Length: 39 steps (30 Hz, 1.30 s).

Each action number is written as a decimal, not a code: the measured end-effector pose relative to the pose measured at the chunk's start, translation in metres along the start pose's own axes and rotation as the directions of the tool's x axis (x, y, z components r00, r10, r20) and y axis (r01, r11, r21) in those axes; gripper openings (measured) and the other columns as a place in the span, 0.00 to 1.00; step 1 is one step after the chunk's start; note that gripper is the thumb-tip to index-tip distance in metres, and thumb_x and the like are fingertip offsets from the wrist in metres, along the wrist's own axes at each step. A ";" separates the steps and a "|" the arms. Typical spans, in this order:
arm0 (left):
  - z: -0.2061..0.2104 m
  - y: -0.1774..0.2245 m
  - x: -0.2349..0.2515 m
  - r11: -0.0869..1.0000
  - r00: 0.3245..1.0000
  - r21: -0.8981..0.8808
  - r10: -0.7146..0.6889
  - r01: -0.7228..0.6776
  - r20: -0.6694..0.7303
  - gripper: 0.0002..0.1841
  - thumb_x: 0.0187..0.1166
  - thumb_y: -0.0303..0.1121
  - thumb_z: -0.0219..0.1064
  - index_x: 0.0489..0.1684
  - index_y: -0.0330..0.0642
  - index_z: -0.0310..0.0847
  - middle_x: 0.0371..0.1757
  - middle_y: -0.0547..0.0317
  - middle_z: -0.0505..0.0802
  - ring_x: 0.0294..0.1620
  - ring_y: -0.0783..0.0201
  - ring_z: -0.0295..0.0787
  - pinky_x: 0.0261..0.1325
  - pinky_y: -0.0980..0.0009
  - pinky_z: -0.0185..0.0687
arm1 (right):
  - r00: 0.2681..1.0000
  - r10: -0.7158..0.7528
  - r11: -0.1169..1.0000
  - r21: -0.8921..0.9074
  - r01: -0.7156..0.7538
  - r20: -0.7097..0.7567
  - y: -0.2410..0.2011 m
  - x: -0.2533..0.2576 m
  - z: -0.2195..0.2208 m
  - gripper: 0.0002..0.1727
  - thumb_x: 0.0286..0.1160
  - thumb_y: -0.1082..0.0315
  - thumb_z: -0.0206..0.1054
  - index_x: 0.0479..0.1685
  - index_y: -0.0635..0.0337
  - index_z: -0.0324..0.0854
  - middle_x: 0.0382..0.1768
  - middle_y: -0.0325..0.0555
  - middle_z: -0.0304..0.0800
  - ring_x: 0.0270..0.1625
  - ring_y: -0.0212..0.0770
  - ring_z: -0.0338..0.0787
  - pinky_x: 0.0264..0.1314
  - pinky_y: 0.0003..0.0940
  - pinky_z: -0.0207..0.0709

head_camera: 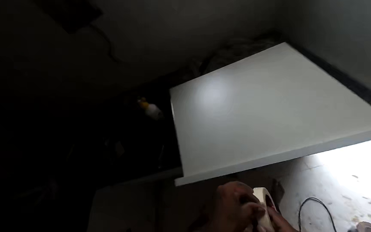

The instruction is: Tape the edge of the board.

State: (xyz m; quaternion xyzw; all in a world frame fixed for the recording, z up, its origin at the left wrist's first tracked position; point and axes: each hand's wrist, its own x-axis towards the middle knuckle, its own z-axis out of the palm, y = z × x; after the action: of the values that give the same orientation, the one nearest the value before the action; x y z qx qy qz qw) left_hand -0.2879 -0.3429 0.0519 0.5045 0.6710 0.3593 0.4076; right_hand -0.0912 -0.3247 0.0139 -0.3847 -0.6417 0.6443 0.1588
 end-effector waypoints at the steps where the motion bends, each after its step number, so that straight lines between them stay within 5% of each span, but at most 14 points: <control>1: -0.016 -0.009 -0.018 0.999 0.998 -0.030 -0.030 0.029 -0.046 0.06 0.67 0.31 0.80 0.34 0.38 0.95 0.50 0.54 0.96 0.49 0.69 0.94 0.56 0.73 0.90 | 0.999 0.000 1.000 -0.029 0.001 0.050 -0.009 0.001 0.019 0.26 0.86 0.57 0.62 0.72 0.70 0.74 0.50 0.55 0.92 0.51 0.46 0.93 0.59 0.53 0.86; 6: -0.085 -0.059 -0.077 0.999 0.979 0.001 -0.044 0.045 -0.201 0.04 0.69 0.34 0.79 0.32 0.45 0.94 0.50 0.62 0.94 0.47 0.72 0.91 0.50 0.73 0.90 | 0.981 0.044 0.992 -0.122 -0.021 0.188 -0.038 0.016 0.101 0.23 0.88 0.57 0.59 0.69 0.66 0.79 0.48 0.53 0.93 0.49 0.48 0.93 0.57 0.55 0.85; 9: -0.125 -0.076 -0.076 0.981 0.954 0.170 -0.038 0.092 -0.296 0.03 0.71 0.33 0.76 0.34 0.45 0.93 0.48 0.59 0.94 0.53 0.62 0.90 0.59 0.59 0.87 | 0.955 0.218 0.969 0.074 -0.236 0.200 -0.009 0.057 0.155 0.27 0.87 0.41 0.55 0.44 0.57 0.85 0.26 0.40 0.86 0.26 0.37 0.85 0.30 0.38 0.82; 11: -0.148 -0.085 -0.060 0.970 0.951 0.178 -0.108 0.164 -0.290 0.03 0.73 0.32 0.76 0.36 0.43 0.92 0.49 0.58 0.93 0.55 0.59 0.90 0.61 0.55 0.86 | 0.940 0.243 0.913 0.270 -0.306 0.241 -0.005 0.078 0.182 0.30 0.87 0.37 0.53 0.39 0.56 0.83 0.21 0.35 0.79 0.20 0.31 0.77 0.23 0.30 0.73; 17: -0.190 -0.105 -0.019 0.909 0.909 0.020 -0.416 0.416 0.009 0.08 0.81 0.33 0.72 0.41 0.37 0.84 0.36 0.52 0.92 0.35 0.59 0.90 0.45 0.59 0.88 | 0.933 0.321 0.858 0.367 -0.360 0.165 -0.031 0.093 0.214 0.22 0.94 0.53 0.44 0.52 0.60 0.80 0.24 0.34 0.80 0.24 0.29 0.79 0.28 0.27 0.75; 39: -0.200 -0.121 -0.003 0.877 0.879 -0.098 -0.457 0.471 0.136 0.06 0.82 0.28 0.69 0.40 0.34 0.79 0.32 0.51 0.91 0.30 0.62 0.91 0.40 0.66 0.92 | 0.905 0.402 0.859 0.285 -0.426 0.140 -0.034 0.101 0.221 0.25 0.95 0.50 0.43 0.55 0.59 0.78 0.26 0.35 0.83 0.27 0.31 0.82 0.31 0.28 0.77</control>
State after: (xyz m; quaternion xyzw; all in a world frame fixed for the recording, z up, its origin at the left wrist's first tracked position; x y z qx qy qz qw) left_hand -0.5153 -0.3884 0.0264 0.3204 0.7247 0.2652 0.5494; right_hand -0.3210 -0.4055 -0.0096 -0.4591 -0.4409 0.7696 0.0504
